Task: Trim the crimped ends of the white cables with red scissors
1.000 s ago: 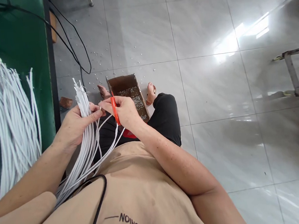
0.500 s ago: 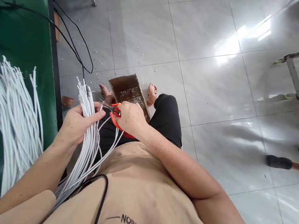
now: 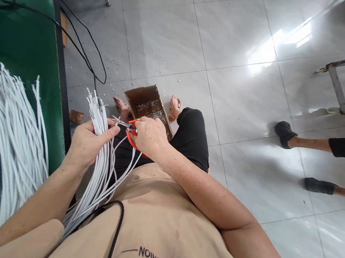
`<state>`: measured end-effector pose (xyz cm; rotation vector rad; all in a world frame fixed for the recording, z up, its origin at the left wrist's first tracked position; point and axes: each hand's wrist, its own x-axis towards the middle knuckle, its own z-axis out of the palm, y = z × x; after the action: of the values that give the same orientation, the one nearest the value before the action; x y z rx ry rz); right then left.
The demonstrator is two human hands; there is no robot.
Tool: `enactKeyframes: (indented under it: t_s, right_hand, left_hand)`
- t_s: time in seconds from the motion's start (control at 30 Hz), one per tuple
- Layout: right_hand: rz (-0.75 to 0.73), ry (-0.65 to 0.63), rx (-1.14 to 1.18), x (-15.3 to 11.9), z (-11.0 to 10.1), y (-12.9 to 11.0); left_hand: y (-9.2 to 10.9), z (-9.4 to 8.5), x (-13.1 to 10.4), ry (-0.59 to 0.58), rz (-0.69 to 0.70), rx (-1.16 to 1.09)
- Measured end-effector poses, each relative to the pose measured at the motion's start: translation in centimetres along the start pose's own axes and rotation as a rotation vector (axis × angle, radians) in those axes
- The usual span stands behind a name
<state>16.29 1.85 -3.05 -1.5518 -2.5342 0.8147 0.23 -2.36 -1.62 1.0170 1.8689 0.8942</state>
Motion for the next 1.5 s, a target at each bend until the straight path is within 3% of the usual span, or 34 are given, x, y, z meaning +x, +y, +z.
enactKeyframes:
  t_s: [0.13,0.3,0.4,0.57,0.77,1.0,1.07,1.2,1.27,1.5]
  right_hand:
    - [-0.001,0.033,0.118,0.0,0.2,0.5]
    - [0.124,0.128,0.725,0.4,-0.6,0.4]
    - [0.161,0.080,1.069,0.7,-1.4,-0.5]
    - [0.268,0.040,1.264,0.6,-2.0,-1.4]
    - [0.350,0.005,1.364,0.7,-1.1,-1.0]
    - [0.378,-0.002,1.375,1.1,0.0,-0.7]
    - [0.364,0.085,1.260,1.2,0.2,-0.4]
    - [0.275,0.436,1.025,1.3,0.2,0.3]
    - [0.213,0.491,1.005,1.4,-0.2,0.3]
    - [0.098,0.276,0.970,1.5,-1.3,-0.6]
  left_hand:
    - [0.2,0.0,-0.1,0.012,0.008,0.034]
    - [0.6,0.0,-0.3,0.005,-0.022,0.056]
    - [0.7,-0.1,-0.3,-0.006,-0.005,0.081]
    - [0.6,-0.1,-0.2,-0.011,-0.005,0.101]
    - [0.2,0.2,-0.2,-0.016,0.009,-0.017]
    - [-0.1,0.6,-0.1,-0.206,-0.080,-0.378]
    - [0.2,0.5,-0.3,-0.234,-0.115,-0.399]
    - [0.8,0.2,-0.5,-0.235,-0.245,-0.381]
    - [0.9,0.1,-0.5,-0.230,-0.259,-0.399]
    - [-0.5,0.1,0.1,-0.152,-0.130,-0.257]
